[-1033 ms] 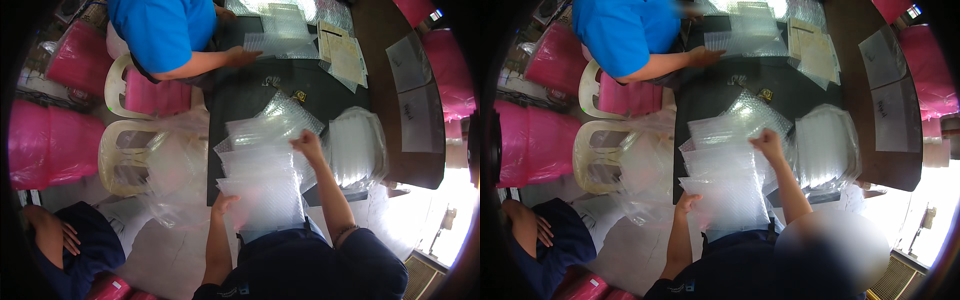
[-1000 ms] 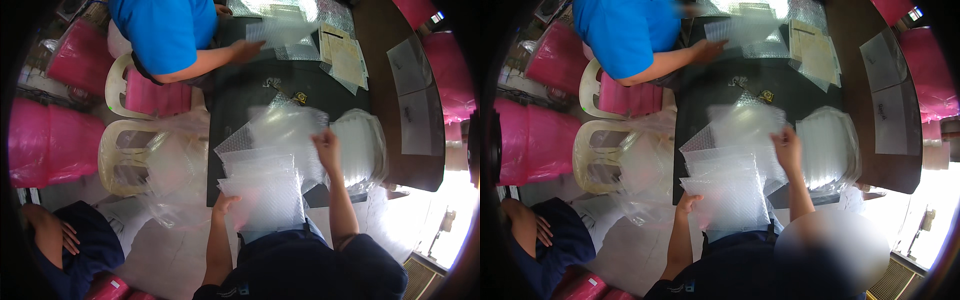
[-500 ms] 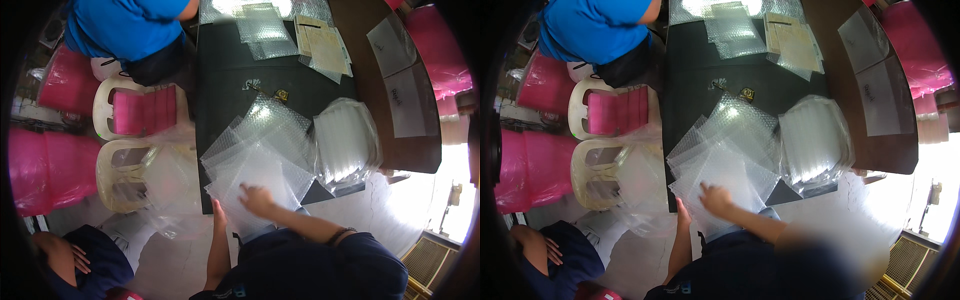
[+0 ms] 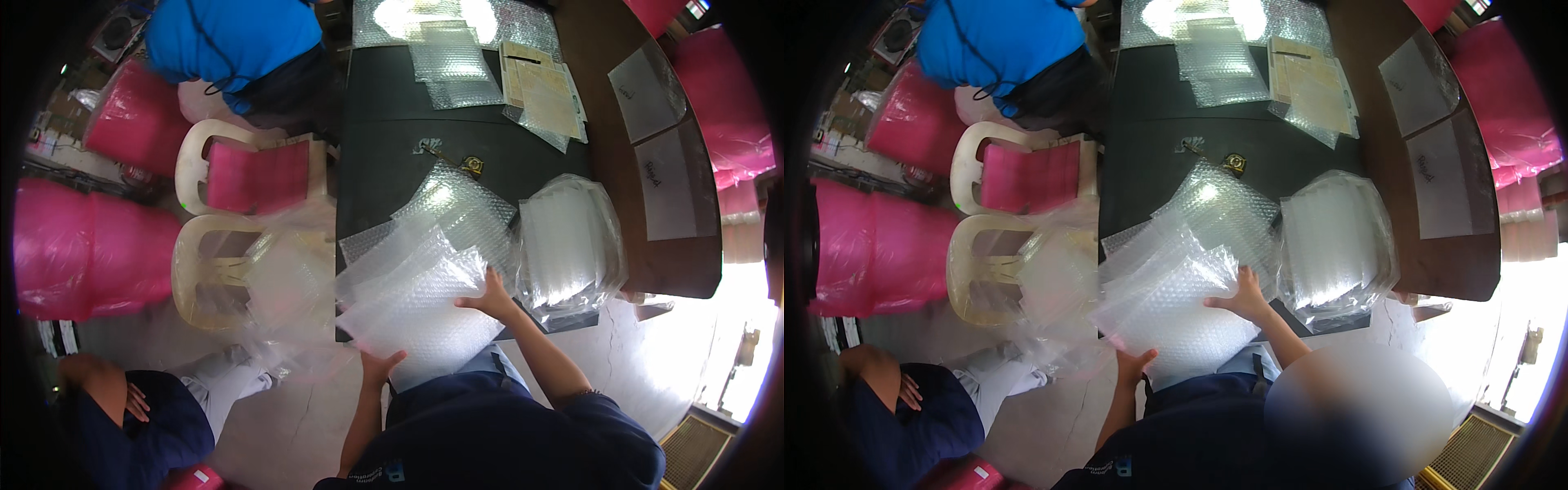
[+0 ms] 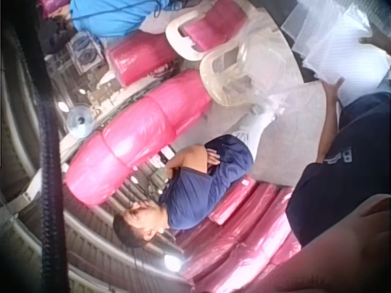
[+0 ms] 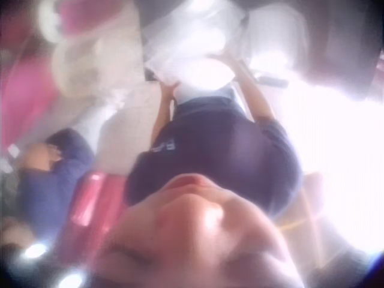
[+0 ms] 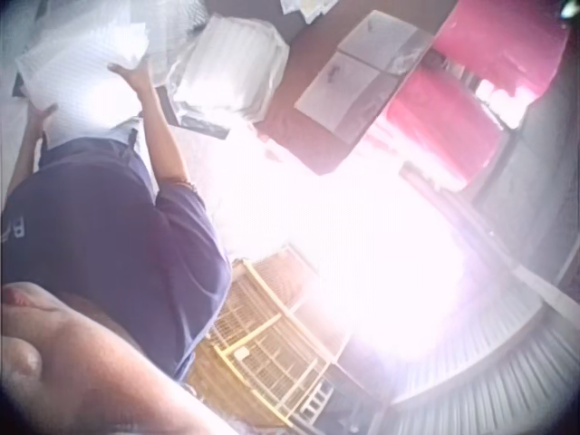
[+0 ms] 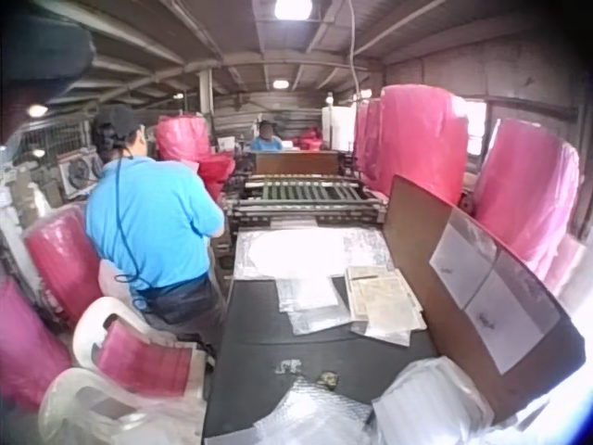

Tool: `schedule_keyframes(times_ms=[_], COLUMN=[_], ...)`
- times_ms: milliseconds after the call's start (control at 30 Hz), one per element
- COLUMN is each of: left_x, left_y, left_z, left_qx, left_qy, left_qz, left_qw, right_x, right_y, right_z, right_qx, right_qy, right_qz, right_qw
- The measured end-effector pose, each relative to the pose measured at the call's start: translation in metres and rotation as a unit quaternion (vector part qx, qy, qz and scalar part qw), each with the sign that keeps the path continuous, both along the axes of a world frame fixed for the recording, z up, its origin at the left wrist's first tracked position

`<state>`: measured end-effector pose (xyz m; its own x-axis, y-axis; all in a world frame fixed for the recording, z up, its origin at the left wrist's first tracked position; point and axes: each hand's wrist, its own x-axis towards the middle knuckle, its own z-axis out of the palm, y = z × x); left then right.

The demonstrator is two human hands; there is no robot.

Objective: The person stacks sheets of bubble wrap on a table and places them into a large clear plastic bag. Another person in a blue shirt is also seen handling bubble wrap nearby. The recorder repeatedly arranges the sheets and packs them into the bag.

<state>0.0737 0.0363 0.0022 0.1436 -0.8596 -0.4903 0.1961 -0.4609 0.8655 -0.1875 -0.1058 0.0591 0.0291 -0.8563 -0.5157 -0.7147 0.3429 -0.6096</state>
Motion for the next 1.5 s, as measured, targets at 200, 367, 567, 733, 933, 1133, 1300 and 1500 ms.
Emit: schedule_keyframes(times_ms=[200,367,567,733,933,1133,1300,1500], left_x=[0.059,0.053,0.029,0.032,0.029,0.037,0.037,0.056], left_y=[-0.023,-0.07,-0.058,-0.037,-0.03,-0.03,-0.028,-0.017], left_z=[0.096,0.077,-0.07,-0.166,-0.204,-0.169,-0.178,-0.231], left_qx=[-0.234,0.01,-0.295,-0.111,-0.158,-0.189,-0.26,-0.181], left_qy=[0.046,0.372,-0.296,-0.221,-0.12,-0.314,-0.395,-0.082], left_qz=[-0.029,0.135,-0.135,-0.235,-0.152,-0.242,-0.266,-0.267], left_qw=[0.971,0.918,0.898,0.94,0.968,0.898,0.84,0.943], right_x=[0.026,0.004,-0.017,0.012,0.055,0.073,0.086,0.082], right_y=[-0.014,-0.04,-0.01,0.039,0.063,0.06,0.05,0.035], right_z=[0.113,0.083,0.024,0.033,0.053,0.063,0.073,0.079], right_qx=[-0.215,-0.218,-0.165,-0.562,-0.426,-0.435,-0.379,-0.385], right_qy=[-0.483,-0.361,-0.179,0.049,0.129,0.159,0.222,0.169], right_qz=[0.131,0.231,0.002,0.093,0.321,0.266,0.231,0.268], right_qw=[0.838,0.877,0.97,0.821,0.836,0.845,0.868,0.867])
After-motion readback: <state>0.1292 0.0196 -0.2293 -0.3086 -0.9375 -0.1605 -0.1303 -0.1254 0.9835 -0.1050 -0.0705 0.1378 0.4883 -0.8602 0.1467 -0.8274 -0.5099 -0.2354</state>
